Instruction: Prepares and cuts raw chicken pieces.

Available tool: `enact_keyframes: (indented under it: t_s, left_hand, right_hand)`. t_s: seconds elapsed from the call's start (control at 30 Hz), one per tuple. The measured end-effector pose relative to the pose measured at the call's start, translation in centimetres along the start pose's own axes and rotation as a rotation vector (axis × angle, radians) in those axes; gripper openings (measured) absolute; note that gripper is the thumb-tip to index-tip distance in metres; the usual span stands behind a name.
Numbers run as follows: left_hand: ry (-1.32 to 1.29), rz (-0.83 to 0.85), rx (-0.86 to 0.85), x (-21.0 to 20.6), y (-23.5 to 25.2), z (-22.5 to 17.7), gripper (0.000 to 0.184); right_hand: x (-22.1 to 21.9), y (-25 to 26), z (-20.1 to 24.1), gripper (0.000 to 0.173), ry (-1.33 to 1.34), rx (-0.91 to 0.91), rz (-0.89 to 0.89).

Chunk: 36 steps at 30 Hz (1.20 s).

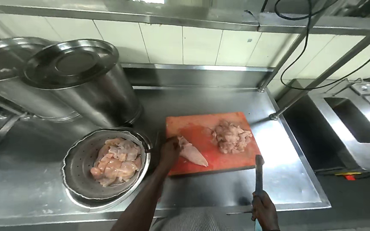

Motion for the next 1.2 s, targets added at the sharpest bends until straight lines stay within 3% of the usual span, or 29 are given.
enact_keyframes:
  t_s: [0.2,0.33,0.5,0.73,0.9,1.2]
  left_hand:
    - [-0.015,-0.269,-0.221,-2.3,-1.8,2.7,0.025]
    - [-0.003,-0.294,-0.243,-2.4,-2.2,2.8,0.026]
    - [0.064,-0.245,-0.282,-2.4,-2.0,2.6,0.03]
    - [0.153,-0.189,-0.29,-2.7,-1.7,2.2,0.036]
    - [0.208,-0.089,-0.255,-2.8,-1.5,1.9,0.035]
    - [0.157,-0.07,-0.253,-2.6,-1.4,1.7,0.032]
  right_hand:
    - [-5.0,-1.9,6.5,0.033,-0.366,0.26,0.193]
    - [-9.3,-3.4,11.7,0.038,-0.614,0.266,0.336]
    - [-14.4,-4.6,15.6,0.031,-0.913,0.314,0.296]
    - [-18.3,-5.2,16.7,0.03,-1.104,0.25,0.276]
    - [-19.5,-5.6,16.6,0.03,-1.13,0.194,0.273]
    - [-23.9,-5.1,19.3,0.036,-1.161,0.178,0.193]
Point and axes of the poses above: each hand's wrist, its own y-axis towards the middle knuckle, its own x-axis out of the back of the hand, z = x × y, the point moved 5 cm from there along y, towards the middle knuckle, and after that the axes turned 14 degrees about -x, right-handed, at the moved point
